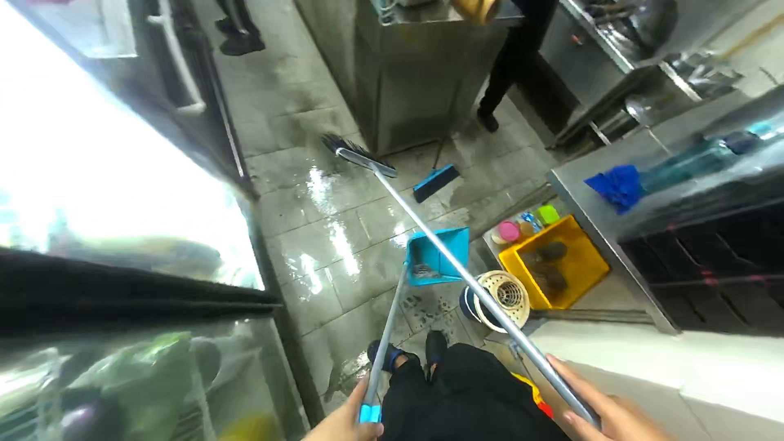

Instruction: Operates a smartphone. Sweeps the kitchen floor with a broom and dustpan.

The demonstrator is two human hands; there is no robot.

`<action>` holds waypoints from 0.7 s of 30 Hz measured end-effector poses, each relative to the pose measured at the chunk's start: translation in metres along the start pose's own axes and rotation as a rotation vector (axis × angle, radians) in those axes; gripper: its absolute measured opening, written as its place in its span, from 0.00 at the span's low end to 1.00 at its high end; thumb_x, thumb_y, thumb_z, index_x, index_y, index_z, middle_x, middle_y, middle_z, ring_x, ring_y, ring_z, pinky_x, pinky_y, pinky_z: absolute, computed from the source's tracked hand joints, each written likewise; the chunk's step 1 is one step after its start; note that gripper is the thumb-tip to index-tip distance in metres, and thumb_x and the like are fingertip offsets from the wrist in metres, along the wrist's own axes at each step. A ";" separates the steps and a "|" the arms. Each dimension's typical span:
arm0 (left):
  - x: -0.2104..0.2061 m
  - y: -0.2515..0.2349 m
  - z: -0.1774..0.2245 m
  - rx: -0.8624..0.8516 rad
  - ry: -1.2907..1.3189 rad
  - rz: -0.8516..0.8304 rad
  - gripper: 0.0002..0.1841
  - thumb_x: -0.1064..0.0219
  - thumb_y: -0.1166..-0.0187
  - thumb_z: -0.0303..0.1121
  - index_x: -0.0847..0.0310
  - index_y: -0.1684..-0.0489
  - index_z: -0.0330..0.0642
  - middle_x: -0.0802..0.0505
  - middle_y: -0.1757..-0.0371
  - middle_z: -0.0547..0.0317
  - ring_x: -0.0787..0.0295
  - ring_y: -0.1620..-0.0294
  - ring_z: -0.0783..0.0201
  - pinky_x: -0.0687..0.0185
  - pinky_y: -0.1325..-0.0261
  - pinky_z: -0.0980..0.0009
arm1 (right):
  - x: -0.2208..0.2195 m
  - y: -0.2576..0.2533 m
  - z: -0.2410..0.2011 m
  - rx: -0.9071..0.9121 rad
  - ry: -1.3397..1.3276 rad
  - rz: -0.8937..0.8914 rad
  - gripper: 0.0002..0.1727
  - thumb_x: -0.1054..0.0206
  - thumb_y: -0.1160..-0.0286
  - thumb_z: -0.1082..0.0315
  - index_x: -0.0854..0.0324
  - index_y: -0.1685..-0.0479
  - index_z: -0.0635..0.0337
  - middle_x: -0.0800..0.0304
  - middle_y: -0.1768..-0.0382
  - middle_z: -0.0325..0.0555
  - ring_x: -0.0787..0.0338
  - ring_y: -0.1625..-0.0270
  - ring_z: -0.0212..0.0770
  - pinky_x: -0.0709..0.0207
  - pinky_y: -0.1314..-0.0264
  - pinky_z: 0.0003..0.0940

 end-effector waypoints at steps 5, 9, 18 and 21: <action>-0.003 -0.040 0.081 0.044 -0.470 -0.089 0.53 0.29 0.20 0.43 0.74 0.04 0.65 0.11 0.58 0.43 0.13 0.81 0.55 0.10 0.73 0.54 | -0.017 0.025 0.026 -0.063 -0.095 0.049 0.42 0.38 0.16 0.58 0.53 0.03 0.42 0.07 0.51 0.60 0.06 0.60 0.57 0.14 0.53 0.61; -0.044 -0.069 0.120 0.091 -0.813 -0.060 0.56 0.30 0.21 0.39 0.81 0.03 0.57 0.11 0.51 0.33 0.08 0.67 0.43 0.10 0.59 0.43 | -0.031 0.043 0.052 -0.102 -0.142 0.095 0.42 0.37 0.17 0.59 0.53 0.03 0.45 0.07 0.53 0.61 0.07 0.61 0.58 0.15 0.53 0.62; -0.144 -0.077 0.088 0.105 -1.117 0.171 0.57 0.32 0.24 0.29 0.82 0.03 0.65 0.10 0.41 0.34 0.08 0.47 0.32 0.13 0.49 0.32 | -0.058 0.078 0.140 -0.125 -0.217 0.173 0.42 0.37 0.16 0.57 0.52 0.03 0.51 0.07 0.50 0.62 0.07 0.61 0.57 0.14 0.53 0.60; -0.174 -0.068 0.063 0.099 -0.982 0.168 0.58 0.31 0.25 0.33 0.82 0.03 0.64 0.08 0.45 0.36 0.07 0.47 0.34 0.13 0.47 0.32 | -0.064 0.079 0.175 -0.128 -0.232 0.189 0.42 0.37 0.15 0.53 0.51 0.03 0.51 0.07 0.47 0.60 0.06 0.58 0.55 0.14 0.50 0.59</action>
Point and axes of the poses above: each hand's wrist, its own y-axis away from the middle knuckle, its own x-axis out of the back of the hand, z = x × y, the point moved 3 cm from there along -y, towards the middle knuckle
